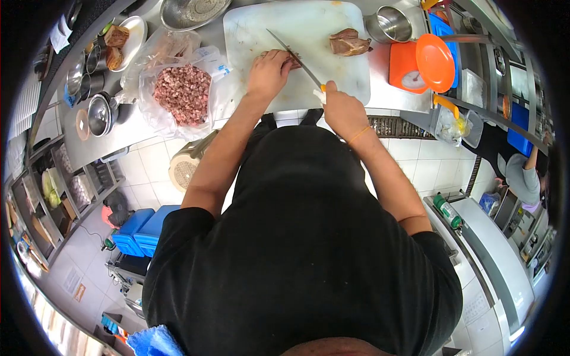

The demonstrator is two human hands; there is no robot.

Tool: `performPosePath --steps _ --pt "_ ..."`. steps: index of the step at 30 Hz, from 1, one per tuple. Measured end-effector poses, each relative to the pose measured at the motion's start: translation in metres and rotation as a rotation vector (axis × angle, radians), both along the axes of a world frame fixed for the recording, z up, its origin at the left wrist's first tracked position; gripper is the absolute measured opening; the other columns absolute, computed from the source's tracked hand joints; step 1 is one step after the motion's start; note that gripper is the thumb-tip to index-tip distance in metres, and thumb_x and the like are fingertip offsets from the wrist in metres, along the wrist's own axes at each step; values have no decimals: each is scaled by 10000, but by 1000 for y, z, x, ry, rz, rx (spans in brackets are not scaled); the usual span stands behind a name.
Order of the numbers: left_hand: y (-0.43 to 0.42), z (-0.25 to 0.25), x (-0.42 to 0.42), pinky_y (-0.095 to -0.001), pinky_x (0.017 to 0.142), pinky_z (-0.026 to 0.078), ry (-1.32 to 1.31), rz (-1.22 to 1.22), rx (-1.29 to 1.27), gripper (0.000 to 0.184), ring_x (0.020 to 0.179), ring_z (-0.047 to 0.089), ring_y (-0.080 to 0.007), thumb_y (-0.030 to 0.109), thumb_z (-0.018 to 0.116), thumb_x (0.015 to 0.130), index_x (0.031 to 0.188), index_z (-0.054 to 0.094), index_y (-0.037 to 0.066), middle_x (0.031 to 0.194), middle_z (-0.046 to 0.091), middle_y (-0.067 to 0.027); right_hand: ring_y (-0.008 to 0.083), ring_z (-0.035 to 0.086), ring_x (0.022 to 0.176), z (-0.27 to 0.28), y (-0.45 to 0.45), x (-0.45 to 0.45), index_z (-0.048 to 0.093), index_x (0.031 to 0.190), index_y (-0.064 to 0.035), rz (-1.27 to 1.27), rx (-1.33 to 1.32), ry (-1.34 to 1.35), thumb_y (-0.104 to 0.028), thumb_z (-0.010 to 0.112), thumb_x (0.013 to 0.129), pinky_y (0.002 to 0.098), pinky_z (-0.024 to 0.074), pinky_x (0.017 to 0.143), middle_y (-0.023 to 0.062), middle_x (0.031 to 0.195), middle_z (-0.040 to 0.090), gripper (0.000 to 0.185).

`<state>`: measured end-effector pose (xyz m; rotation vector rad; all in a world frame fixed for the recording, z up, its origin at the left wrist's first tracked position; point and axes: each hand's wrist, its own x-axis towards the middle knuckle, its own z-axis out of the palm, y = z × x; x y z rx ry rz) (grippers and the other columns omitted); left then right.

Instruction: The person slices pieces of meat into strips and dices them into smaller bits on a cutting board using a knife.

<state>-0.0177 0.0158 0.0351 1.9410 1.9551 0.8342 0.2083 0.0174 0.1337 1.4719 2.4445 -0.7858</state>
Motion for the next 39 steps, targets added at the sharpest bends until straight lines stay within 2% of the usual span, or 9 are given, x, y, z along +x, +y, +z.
performPosePath --steps 9,11,17,21,23,26,29,32,39 --pt "3 -8 -3 -463 908 548 57 -29 13 124 1027 686 -334 100 693 906 1024 720 74 1078 740 -103 464 736 867 -70 9 -23 498 1231 22 -64 -32 56 -177 559 999 566 575 771 275 925 740 312" --pt "5 -12 -4 -459 901 551 55 -42 28 137 1025 688 -339 110 698 912 1040 726 70 1078 742 -106 463 742 910 -59 24 -39 525 1219 30 -84 -33 78 -142 502 998 558 578 821 285 965 747 281" --pt "2 -7 -9 -458 889 559 -142 -35 18 212 1016 696 -365 156 717 933 1118 732 53 1091 744 -123 458 744 890 -13 37 -39 543 1176 39 -8 -23 66 -132 537 973 553 582 809 284 925 745 265" --pt "0 0 -11 -458 888 563 -64 5 -49 204 1016 696 -354 166 714 932 1112 735 73 1076 742 -110 463 742 875 16 11 -19 531 1159 40 -6 -69 -11 -120 517 979 566 576 809 287 904 740 242" --pt "1 2 -13 -457 888 565 0 -13 -48 188 1012 695 -351 160 707 929 1098 735 82 1066 741 -101 466 740 866 13 0 -13 523 1161 38 -21 -84 -35 -115 508 984 573 571 812 286 895 738 235" --pt "3 4 -11 -461 888 565 53 -21 -24 157 1007 692 -348 139 697 915 1061 730 90 1054 739 -90 465 728 822 -23 -10 -9 475 1248 45 -38 -69 -36 -199 643 974 572 566 732 267 855 728 404" --pt "5 -3 -11 -462 919 537 21 -31 11 96 987 690 -327 139 698 907 987 716 90 991 730 -98 464 728 805 -69 -7 -18 477 1248 44 -57 -5 45 -192 640 975 563 572 725 263 856 730 396" --pt "5 -4 -14 -461 908 543 20 -54 13 89 979 693 -332 141 695 910 974 714 83 981 733 -100 474 737 875 -58 12 -42 514 1188 33 -68 -19 81 -157 532 1000 573 570 788 277 908 742 268" --pt "-1 -1 -11 -472 885 552 -104 21 -20 119 992 692 -349 154 701 913 1001 720 76 1030 738 -112 465 740 849 -8 25 -38 522 1171 31 -11 -27 58 -164 578 985 574 573 774 278 902 740 276"
